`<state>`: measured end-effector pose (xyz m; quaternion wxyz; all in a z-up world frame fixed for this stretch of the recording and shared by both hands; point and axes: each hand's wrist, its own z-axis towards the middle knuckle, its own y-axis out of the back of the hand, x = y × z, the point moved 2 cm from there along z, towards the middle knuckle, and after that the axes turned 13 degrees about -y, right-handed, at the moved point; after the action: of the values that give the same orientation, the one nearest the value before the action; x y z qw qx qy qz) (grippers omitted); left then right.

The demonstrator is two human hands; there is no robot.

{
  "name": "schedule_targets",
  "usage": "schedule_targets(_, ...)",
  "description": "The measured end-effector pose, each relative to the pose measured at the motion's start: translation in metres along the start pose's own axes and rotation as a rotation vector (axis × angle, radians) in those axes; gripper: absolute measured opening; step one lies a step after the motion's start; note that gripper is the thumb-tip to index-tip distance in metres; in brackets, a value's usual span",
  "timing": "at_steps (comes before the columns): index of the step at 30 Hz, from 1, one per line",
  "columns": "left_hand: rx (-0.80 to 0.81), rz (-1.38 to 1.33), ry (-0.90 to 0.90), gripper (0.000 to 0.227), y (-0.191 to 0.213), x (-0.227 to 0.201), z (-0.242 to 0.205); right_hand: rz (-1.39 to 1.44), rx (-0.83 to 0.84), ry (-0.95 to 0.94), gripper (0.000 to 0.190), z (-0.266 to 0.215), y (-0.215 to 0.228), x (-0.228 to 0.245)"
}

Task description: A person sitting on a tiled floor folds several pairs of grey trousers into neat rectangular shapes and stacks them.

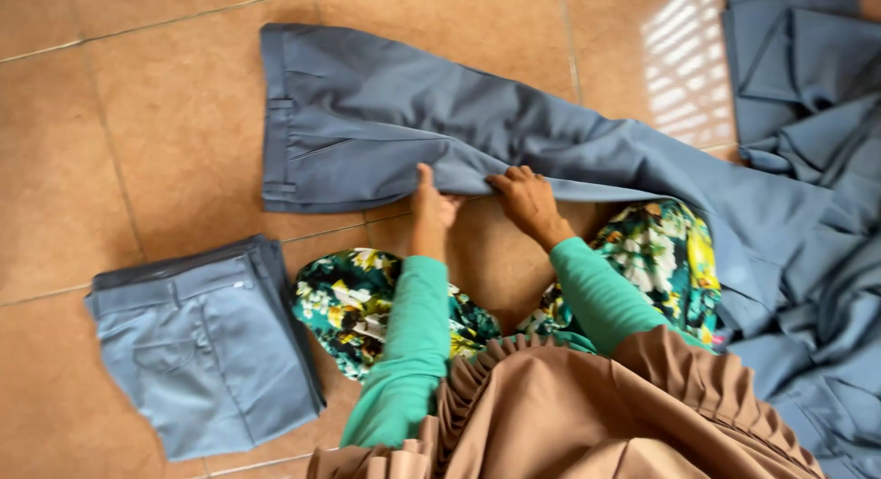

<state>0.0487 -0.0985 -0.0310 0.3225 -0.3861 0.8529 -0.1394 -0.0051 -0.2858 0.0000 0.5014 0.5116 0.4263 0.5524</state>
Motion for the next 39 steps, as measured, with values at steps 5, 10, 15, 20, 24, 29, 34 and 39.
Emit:
schedule_targets(5, -0.036, 0.005, -0.169, 0.113, 0.044, -0.062, 0.036, -0.152, -0.085, 0.034, 0.025, -0.024, 0.02, -0.015)
schedule_targets(10, -0.095, -0.179, -0.337, 0.103, 0.165, -0.17, 0.092, -0.222, -0.046, -0.007, 0.012, -0.041, 0.005, -0.04)
schedule_targets(15, -0.351, -0.192, -0.445, 0.099, 0.232, -0.21, 0.073, -0.16, -0.131, 0.124, 0.004, -0.039, -0.023, -0.014)
schedule_targets(20, -0.44, -0.041, -0.272, 0.108, 0.237, -0.129, 0.102, -0.057, -0.246, 0.181, 0.005, -0.026, -0.016, 0.021)
schedule_targets(24, -0.245, -0.077, -0.148, 0.107, 0.12, -0.045, 0.047, -0.022, -0.299, 0.2, 0.014, -0.024, -0.007, 0.021)
schedule_targets(29, -0.176, -0.253, -0.265, 0.088, 0.082, 0.007, 0.038, -0.063, -0.217, 0.179, 0.029, -0.028, 0.006, 0.018)
schedule_targets(34, -0.195, -0.201, -0.471, 0.097, 0.058, -0.053, -0.018, -0.161, -0.103, 0.028, 0.033, -0.038, 0.006, -0.008)
schedule_targets(39, -0.126, -0.197, -0.562, 0.081, 0.051, -0.12, -0.038, -0.166, -0.062, -0.064, 0.046, -0.036, -0.017, -0.051)
